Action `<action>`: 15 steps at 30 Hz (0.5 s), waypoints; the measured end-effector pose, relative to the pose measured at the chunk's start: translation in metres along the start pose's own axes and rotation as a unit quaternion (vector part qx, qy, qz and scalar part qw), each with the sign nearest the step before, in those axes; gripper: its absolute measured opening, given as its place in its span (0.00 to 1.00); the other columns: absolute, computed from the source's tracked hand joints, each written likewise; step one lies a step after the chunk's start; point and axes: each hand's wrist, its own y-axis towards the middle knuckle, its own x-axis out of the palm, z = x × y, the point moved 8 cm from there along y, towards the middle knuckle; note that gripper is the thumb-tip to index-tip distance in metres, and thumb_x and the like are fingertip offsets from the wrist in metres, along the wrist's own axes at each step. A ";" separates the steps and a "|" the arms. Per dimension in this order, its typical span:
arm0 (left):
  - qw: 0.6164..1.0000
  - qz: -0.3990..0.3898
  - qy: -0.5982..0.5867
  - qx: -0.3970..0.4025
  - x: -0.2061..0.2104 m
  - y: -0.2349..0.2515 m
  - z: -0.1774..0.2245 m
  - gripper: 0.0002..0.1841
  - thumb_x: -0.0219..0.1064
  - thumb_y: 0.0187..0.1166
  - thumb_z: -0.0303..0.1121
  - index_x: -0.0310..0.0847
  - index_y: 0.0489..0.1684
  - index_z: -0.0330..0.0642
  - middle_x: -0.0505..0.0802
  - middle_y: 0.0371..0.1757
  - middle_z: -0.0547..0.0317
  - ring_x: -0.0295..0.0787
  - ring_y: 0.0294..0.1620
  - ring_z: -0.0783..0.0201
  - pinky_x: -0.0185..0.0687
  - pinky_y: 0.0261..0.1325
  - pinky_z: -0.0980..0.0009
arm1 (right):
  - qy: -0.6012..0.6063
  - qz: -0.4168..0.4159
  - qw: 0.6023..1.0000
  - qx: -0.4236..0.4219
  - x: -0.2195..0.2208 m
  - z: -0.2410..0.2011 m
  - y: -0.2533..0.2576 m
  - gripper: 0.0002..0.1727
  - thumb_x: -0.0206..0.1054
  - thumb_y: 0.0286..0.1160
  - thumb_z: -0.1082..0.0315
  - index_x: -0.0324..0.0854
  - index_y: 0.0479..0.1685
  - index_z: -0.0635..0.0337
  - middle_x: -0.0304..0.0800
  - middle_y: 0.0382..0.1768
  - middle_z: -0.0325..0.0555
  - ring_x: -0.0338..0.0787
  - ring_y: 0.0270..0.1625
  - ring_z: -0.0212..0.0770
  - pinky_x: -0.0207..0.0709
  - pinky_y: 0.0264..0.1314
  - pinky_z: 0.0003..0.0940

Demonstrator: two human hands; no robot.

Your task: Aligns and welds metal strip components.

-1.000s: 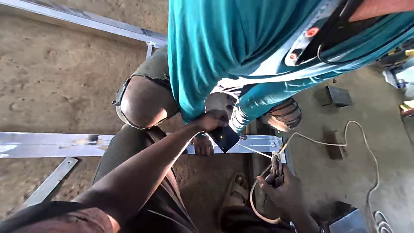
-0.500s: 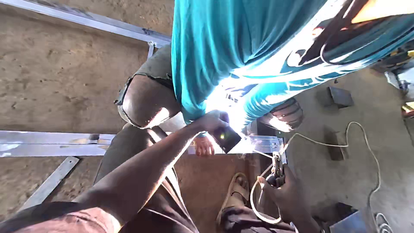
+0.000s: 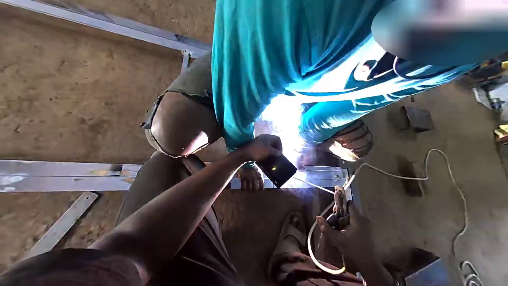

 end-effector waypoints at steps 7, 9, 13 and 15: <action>1.000 -0.002 -0.008 0.012 0.000 -0.001 0.002 0.08 0.66 0.81 0.28 0.86 0.47 0.31 0.91 0.42 0.47 0.88 0.43 0.58 0.85 0.52 0.55 | 0.012 0.040 0.999 -0.034 -0.013 -0.005 -0.003 0.44 0.75 0.53 0.33 0.82 0.54 0.68 0.87 0.26 0.37 0.85 0.25 0.28 0.82 0.28 0.34; 1.000 0.003 -0.010 0.026 -0.004 -0.001 0.004 0.09 0.64 0.83 0.29 0.85 0.51 0.32 0.91 0.44 0.48 0.87 0.43 0.60 0.84 0.52 0.57 | 0.014 0.043 0.998 -0.041 -0.016 -0.005 -0.005 0.45 0.77 0.53 0.35 0.83 0.55 0.70 0.88 0.27 0.40 0.85 0.26 0.30 0.83 0.29 0.36; 0.999 0.013 -0.030 0.011 -0.005 -0.003 0.006 0.09 0.62 0.85 0.29 0.84 0.50 0.33 0.90 0.43 0.51 0.84 0.40 0.65 0.83 0.48 0.62 | 0.025 0.034 0.998 -0.037 -0.017 0.005 -0.012 0.45 0.77 0.53 0.33 0.83 0.56 0.69 0.90 0.30 0.40 0.87 0.29 0.31 0.85 0.32 0.38; 0.999 -0.001 -0.037 0.007 -0.002 -0.003 0.006 0.08 0.61 0.85 0.28 0.83 0.50 0.33 0.88 0.39 0.54 0.80 0.34 0.68 0.78 0.39 0.67 | 0.017 0.032 0.999 -0.039 -0.019 0.004 -0.014 0.43 0.76 0.52 0.33 0.83 0.53 0.66 0.89 0.28 0.38 0.86 0.27 0.28 0.84 0.29 0.35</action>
